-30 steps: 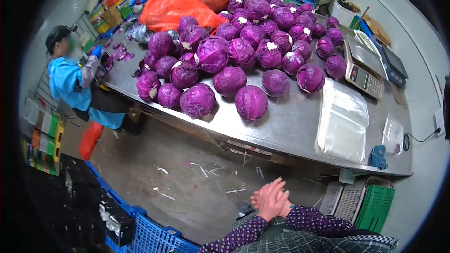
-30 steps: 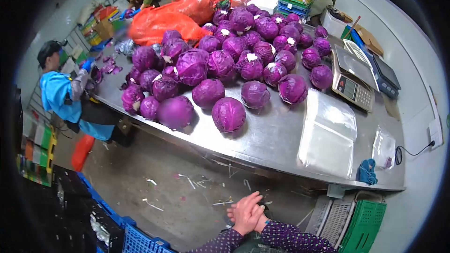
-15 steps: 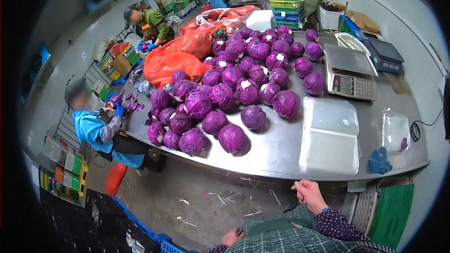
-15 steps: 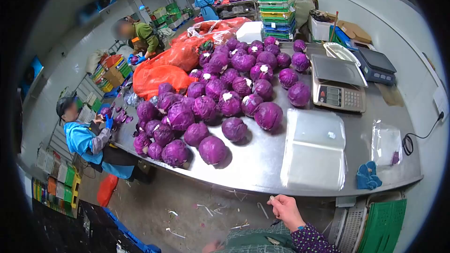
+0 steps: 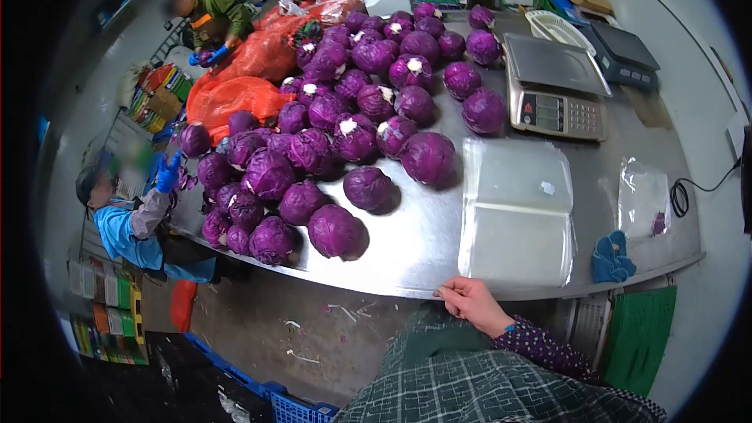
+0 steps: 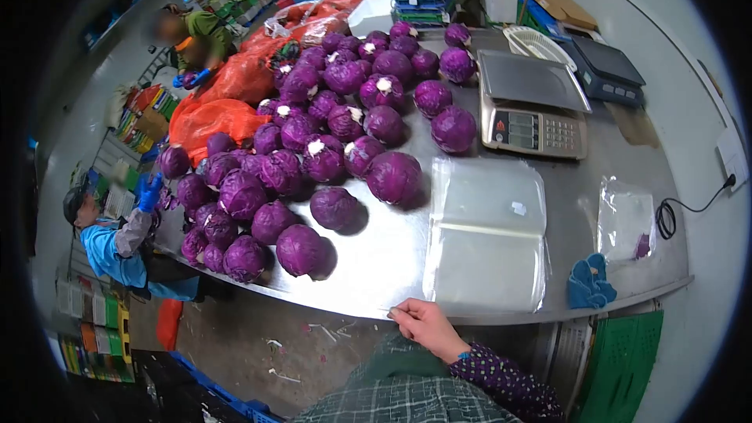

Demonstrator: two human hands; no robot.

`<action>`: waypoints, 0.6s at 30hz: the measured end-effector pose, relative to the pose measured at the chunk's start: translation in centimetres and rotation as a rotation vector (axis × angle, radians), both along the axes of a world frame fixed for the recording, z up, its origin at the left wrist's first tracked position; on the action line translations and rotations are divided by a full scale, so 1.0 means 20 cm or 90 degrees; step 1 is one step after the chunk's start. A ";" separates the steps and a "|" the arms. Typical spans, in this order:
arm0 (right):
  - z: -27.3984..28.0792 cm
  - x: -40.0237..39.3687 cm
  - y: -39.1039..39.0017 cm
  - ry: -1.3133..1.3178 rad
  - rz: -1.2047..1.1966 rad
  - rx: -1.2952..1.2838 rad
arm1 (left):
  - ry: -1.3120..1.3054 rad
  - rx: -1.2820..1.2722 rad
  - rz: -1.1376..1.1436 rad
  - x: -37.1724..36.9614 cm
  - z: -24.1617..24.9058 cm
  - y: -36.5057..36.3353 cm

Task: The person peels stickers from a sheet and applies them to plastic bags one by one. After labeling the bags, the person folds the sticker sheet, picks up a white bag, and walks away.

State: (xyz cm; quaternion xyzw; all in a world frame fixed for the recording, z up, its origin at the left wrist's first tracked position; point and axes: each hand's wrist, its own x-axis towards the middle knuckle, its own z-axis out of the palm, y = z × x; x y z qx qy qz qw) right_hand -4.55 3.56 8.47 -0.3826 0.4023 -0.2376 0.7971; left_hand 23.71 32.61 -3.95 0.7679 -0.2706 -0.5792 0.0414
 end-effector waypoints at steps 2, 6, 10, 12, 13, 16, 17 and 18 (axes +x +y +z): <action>0.06 0.04 0.01 0.050 0.015 0.019 | 0.023 -0.010 -0.003 0.03 0.07 -0.03; 0.22 0.11 -0.04 0.057 0.144 -0.035 | 0.081 -0.003 -0.015 0.11 0.19 -0.09; 0.13 0.01 -0.11 0.132 0.079 -0.127 | 0.125 0.022 -0.069 0.24 0.22 -0.17; 0.10 -0.25 -0.04 0.310 0.100 -0.193 | 0.152 0.034 -0.093 0.31 0.26 -0.22; 0.06 -0.40 0.04 0.348 0.136 -0.303 | 0.166 0.036 -0.107 0.34 0.28 -0.25; 0.09 -0.70 0.39 0.358 0.149 -0.146 | 0.201 0.029 -0.159 0.38 0.40 -0.38; 0.23 -0.66 0.45 0.382 0.080 -0.019 | 0.204 0.026 -0.171 0.38 0.48 -0.47; 0.21 -0.69 0.48 0.420 0.057 0.084 | 0.204 0.024 -0.166 0.36 0.54 -0.54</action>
